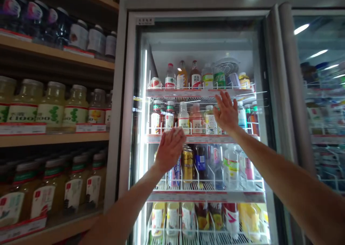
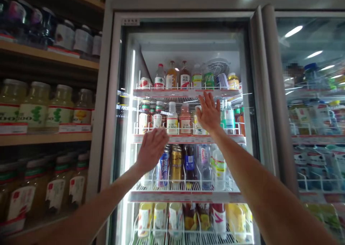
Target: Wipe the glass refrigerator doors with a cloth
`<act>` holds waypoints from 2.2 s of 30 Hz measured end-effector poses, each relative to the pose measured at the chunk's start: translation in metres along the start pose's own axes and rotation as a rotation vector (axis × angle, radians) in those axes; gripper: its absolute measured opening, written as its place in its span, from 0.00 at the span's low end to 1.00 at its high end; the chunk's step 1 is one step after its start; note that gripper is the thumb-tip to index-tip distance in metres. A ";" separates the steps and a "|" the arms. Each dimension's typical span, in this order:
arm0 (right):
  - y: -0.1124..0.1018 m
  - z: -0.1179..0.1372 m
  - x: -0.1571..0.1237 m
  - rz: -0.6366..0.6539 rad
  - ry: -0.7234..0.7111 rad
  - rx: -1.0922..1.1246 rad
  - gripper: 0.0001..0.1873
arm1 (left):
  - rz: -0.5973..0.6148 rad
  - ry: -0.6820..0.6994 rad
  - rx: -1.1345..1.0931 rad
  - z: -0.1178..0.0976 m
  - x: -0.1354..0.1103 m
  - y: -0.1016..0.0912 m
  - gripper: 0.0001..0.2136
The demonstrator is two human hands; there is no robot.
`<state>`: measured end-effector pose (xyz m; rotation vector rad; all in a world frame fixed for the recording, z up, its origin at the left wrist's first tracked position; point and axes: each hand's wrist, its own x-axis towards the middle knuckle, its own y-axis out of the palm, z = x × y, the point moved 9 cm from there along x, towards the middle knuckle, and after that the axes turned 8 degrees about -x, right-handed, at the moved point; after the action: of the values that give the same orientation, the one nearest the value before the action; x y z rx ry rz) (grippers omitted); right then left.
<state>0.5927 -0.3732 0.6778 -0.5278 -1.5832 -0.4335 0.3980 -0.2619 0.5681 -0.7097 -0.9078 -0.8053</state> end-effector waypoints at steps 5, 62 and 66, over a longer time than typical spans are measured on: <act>0.001 0.004 -0.038 -0.007 -0.062 0.003 0.27 | -0.093 -0.189 0.063 0.040 -0.021 -0.023 0.20; -0.018 0.119 -0.099 -0.115 -0.135 0.251 0.25 | -0.125 -0.045 0.027 0.010 -0.031 -0.002 0.29; -0.012 0.094 -0.117 -0.045 -0.189 0.201 0.25 | -0.133 -0.056 0.025 0.011 -0.031 -0.002 0.29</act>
<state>0.5147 -0.3384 0.5543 -0.3876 -1.8007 -0.2598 0.3801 -0.2449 0.5464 -0.6583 -1.0222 -0.8936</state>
